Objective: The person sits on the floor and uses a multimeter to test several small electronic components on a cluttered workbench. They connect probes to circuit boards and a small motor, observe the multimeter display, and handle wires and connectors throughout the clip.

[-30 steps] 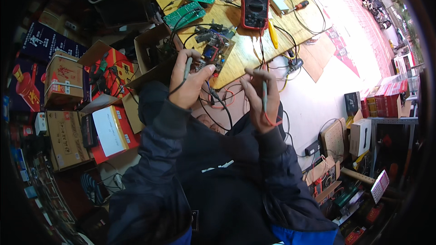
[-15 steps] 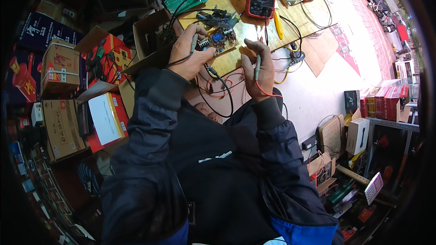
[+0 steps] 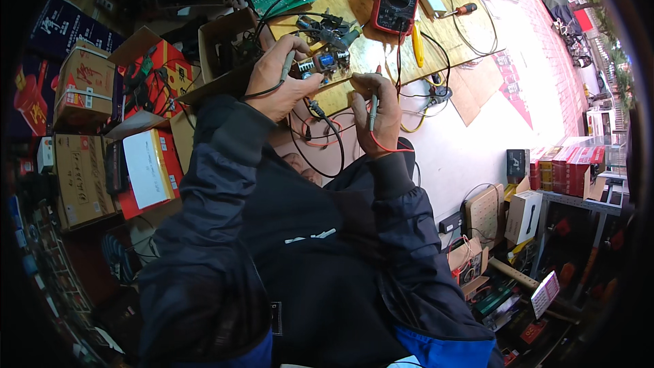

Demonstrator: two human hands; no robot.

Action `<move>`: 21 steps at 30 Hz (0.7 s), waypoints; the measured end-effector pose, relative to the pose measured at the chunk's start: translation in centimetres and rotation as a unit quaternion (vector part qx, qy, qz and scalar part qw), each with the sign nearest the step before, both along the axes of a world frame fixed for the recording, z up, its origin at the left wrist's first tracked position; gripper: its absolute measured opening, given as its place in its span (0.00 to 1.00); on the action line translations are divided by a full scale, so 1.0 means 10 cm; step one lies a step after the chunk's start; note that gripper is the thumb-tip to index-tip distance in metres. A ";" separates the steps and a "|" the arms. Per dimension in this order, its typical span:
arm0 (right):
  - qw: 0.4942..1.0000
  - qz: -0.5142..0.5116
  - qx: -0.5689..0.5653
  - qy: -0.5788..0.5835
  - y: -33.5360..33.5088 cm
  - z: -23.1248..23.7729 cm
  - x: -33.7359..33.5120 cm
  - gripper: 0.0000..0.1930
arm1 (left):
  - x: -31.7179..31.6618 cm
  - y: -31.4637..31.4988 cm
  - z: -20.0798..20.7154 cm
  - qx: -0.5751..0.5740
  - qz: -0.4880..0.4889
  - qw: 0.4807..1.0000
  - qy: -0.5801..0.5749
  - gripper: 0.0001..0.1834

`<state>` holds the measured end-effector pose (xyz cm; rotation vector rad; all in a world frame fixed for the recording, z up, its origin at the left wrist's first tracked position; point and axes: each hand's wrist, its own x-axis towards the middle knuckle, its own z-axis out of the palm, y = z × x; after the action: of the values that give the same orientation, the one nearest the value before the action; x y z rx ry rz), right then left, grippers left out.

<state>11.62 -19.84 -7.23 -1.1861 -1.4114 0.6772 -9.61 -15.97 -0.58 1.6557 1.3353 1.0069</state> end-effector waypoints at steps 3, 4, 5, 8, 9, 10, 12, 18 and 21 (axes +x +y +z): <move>1.000 -0.005 0.013 -0.003 0.00 0.00 -0.01 0.17 | -0.02 0.00 0.01 -0.004 -0.001 1.000 -0.015 0.24; 1.000 -0.006 0.014 -0.010 -0.01 0.00 -0.01 0.17 | -0.02 0.00 0.01 0.001 0.000 1.000 -0.006 0.24; 1.000 -0.006 0.012 -0.013 -0.02 0.00 -0.01 0.17 | -0.03 0.01 0.01 -0.002 0.003 1.000 0.008 0.24; 1.000 -0.010 0.017 -0.017 -0.02 0.00 -0.01 0.17 | -0.03 -0.01 0.02 -0.015 0.000 1.000 -0.015 0.24; 1.000 -0.010 0.015 -0.015 -0.03 0.00 -0.02 0.17 | -0.03 -0.01 0.03 -0.023 -0.002 0.999 -0.025 0.24; 1.000 -0.012 0.009 -0.012 -0.04 0.00 -0.02 0.16 | -0.04 -0.01 0.05 -0.031 -0.003 0.999 -0.034 0.24; 1.000 -0.014 0.010 -0.016 -0.04 0.00 -0.02 0.16 | -0.04 -0.02 0.06 -0.042 -0.002 0.998 -0.048 0.24; 1.000 -0.017 0.010 -0.018 -0.04 -0.01 -0.03 0.17 | -0.07 0.03 0.03 -0.035 -0.001 0.997 -0.072 0.24; 1.000 -0.018 0.015 -0.020 -0.05 0.00 -0.04 0.17 | -0.09 0.05 0.01 -0.054 -0.005 0.994 -0.098 0.24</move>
<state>11.17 -20.33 -7.22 -1.2042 -1.4254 0.6076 -10.52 -15.46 -0.53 1.4434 1.2284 1.0437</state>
